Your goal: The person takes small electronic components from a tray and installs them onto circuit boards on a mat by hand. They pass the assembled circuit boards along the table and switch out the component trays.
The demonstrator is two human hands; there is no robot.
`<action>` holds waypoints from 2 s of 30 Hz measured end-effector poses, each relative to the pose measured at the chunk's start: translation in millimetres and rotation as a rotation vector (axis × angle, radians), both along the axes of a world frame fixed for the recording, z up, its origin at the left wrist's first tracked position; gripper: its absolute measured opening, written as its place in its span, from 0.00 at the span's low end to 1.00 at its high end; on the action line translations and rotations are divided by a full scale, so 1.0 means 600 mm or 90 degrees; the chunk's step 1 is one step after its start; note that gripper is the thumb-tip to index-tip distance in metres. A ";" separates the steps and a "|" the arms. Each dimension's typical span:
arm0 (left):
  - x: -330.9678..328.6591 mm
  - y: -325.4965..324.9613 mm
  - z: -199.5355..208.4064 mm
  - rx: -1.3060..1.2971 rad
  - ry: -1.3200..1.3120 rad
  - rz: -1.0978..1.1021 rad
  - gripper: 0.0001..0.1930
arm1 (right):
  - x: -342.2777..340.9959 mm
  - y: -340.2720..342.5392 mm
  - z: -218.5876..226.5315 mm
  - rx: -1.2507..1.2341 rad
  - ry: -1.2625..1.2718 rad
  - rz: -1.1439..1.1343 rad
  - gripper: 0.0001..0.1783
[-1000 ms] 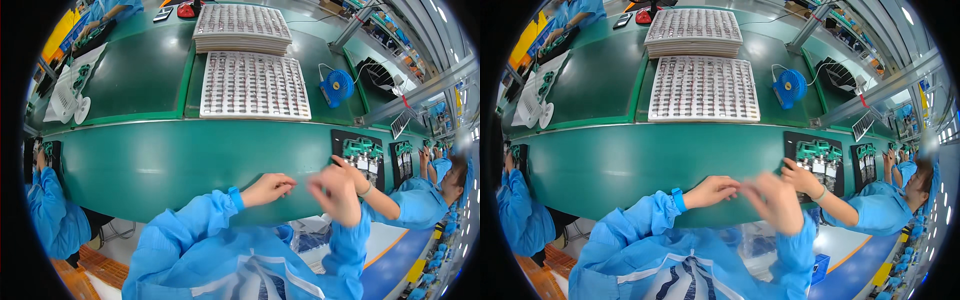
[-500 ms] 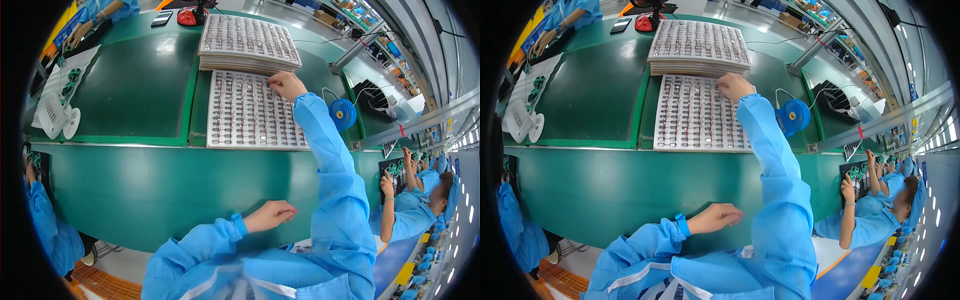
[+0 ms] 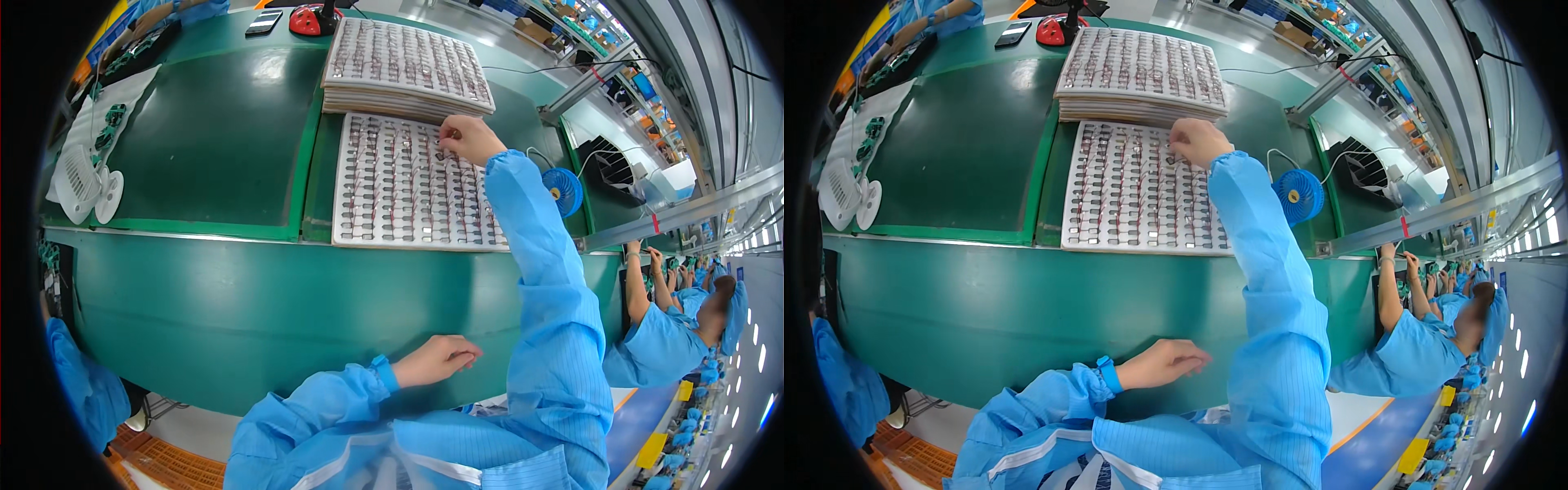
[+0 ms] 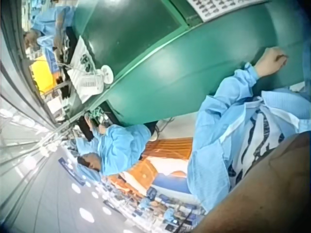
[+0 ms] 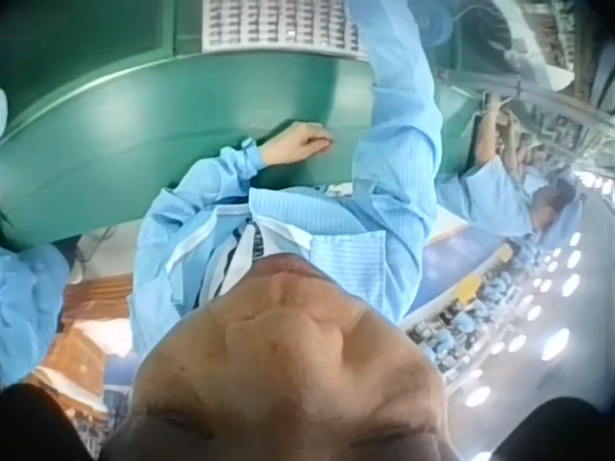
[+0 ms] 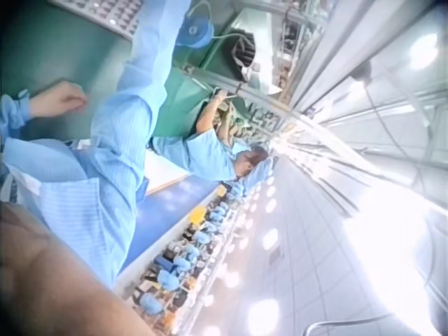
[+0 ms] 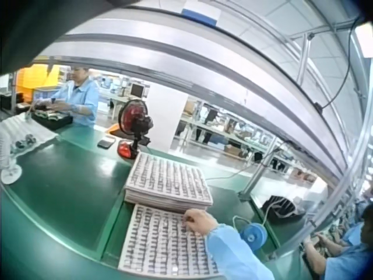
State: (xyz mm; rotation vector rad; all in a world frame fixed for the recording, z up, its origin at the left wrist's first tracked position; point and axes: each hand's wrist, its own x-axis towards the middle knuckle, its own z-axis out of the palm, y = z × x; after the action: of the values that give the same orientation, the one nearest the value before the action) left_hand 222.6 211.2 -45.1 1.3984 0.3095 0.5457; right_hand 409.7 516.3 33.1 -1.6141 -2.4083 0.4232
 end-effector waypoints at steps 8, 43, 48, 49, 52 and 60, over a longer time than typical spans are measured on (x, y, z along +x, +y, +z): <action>-0.002 0.005 0.002 0.010 0.004 0.010 0.12 | -0.023 -0.016 0.054 0.060 0.139 -0.069 0.09; -0.017 0.000 -0.011 0.015 0.016 0.008 0.11 | -0.038 -0.052 -0.023 0.176 -0.254 0.169 0.15; -0.016 -0.004 -0.016 0.009 0.003 0.031 0.10 | -0.030 -0.061 -0.031 0.130 0.028 0.015 0.09; -0.016 -0.004 -0.015 0.008 0.006 0.029 0.10 | -0.033 -0.065 -0.028 0.130 0.028 0.016 0.09; -0.015 -0.005 -0.016 0.005 0.006 0.024 0.10 | -0.039 -0.080 -0.021 0.146 0.043 -0.047 0.06; -0.014 -0.010 -0.015 0.005 0.005 0.022 0.10 | -0.044 -0.082 -0.029 0.086 -0.023 -0.048 0.08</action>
State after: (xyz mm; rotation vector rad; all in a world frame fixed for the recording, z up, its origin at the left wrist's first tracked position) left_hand 214.3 205.2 -54.3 1.4043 0.3392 0.5710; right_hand 383.6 466.9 15.7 -1.6595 -2.3381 0.2145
